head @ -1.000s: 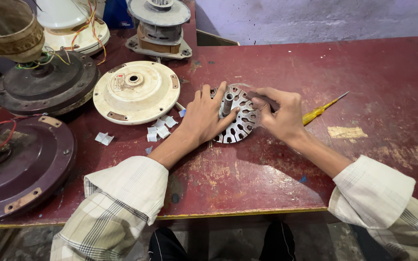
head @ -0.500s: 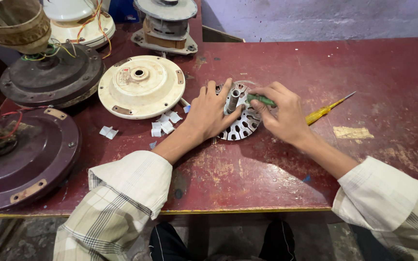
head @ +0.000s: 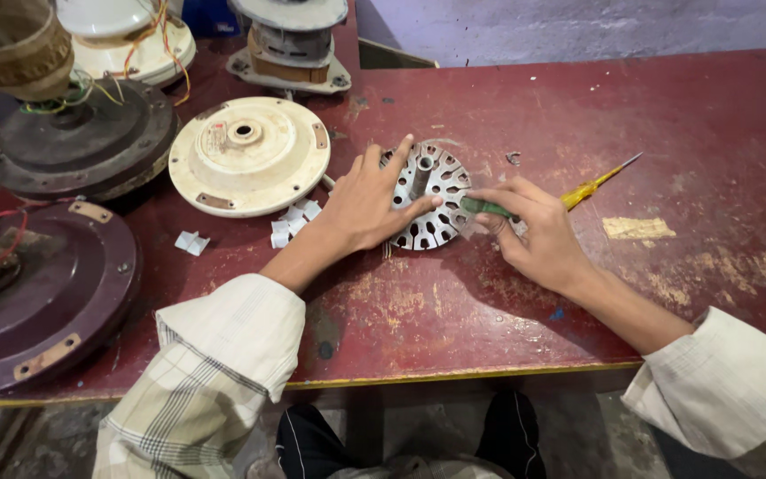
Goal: The person uses a yellow-handled screwdriver to scrape and clean the slots of a circular metal motor component on a red workbench. They repeatedly rotate the part and remove debris while other motor housings sit nearby.
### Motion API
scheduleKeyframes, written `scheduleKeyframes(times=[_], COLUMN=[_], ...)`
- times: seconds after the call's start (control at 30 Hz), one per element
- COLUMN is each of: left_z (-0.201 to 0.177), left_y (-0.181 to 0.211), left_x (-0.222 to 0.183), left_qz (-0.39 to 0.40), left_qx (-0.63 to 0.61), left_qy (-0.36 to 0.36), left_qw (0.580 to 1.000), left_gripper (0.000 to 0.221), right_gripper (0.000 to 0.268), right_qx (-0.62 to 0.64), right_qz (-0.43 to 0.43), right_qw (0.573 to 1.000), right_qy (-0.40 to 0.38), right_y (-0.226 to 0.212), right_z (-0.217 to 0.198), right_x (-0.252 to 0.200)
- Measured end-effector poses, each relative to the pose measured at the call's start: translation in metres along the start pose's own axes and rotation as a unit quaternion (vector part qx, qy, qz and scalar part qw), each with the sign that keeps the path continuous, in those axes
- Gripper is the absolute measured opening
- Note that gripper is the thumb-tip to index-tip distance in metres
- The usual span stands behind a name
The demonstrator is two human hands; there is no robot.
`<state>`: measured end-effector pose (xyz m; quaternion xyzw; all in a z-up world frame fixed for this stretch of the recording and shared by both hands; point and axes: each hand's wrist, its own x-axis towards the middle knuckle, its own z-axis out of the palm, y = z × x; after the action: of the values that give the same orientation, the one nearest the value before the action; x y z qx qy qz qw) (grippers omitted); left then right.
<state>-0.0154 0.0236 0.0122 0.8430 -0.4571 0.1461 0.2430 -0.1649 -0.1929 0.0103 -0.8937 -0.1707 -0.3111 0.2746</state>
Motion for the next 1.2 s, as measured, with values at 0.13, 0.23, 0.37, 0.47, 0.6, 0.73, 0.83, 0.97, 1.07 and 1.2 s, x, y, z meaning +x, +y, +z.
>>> scheduleKeyframes(times=[0.13,0.23,0.37,0.47,0.6,0.73,0.83,0.97,1.07,1.2], left_z=[0.003,0.006,0.01,0.014,0.015,0.014,0.009,0.008,0.009,0.017], left_y=[0.006,0.006,0.002,0.0,-0.001,0.007,0.014,0.017,0.012,0.009], left_x=[-0.002,-0.001,-0.001,-0.002,-0.003,0.0,0.006,0.013,0.021,0.027], left_qz=[-0.058,-0.059,-0.042,-0.037,-0.037,-0.049,-0.098,-0.128,-0.067,0.031], left_qx=[-0.034,-0.04,-0.041,-0.049,-0.05,0.007,0.061,0.166,0.129,0.055], left_qy=[-0.009,0.003,0.027,0.034,0.017,0.041,-0.003,-0.038,0.019,0.047], left_qw=[0.998,0.997,0.998,0.998,0.998,0.998,0.993,0.977,0.989,0.997], left_gripper=[0.089,0.09,0.09,0.09,0.092,0.096,0.099,0.087,0.094,0.09], right_gripper=[0.027,0.021,0.019,0.016,0.019,0.021,0.023,0.029,0.022,0.021], right_qx=[-0.003,-0.025,-0.058,-0.068,-0.073,-0.074,-0.064,-0.034,-0.07,-0.074], right_qz=[0.006,0.003,-0.017,-0.007,0.015,0.021,0.063,0.173,0.136,0.154], right_qw=[1.0,1.0,0.998,0.998,0.997,0.997,0.996,0.984,0.987,0.984], right_qy=[-0.001,-0.018,-0.006,0.016,0.014,0.001,0.018,0.029,0.052,0.049], right_y=[-0.001,-0.004,-0.01,-0.013,-0.014,-0.018,-0.019,-0.014,-0.007,0.003], right_z=[0.002,0.001,0.001,0.005,0.011,0.013,0.015,0.014,0.015,0.017], right_x=[-0.004,-0.01,-0.014,-0.013,-0.01,-0.011,-0.007,-0.008,-0.005,0.0])
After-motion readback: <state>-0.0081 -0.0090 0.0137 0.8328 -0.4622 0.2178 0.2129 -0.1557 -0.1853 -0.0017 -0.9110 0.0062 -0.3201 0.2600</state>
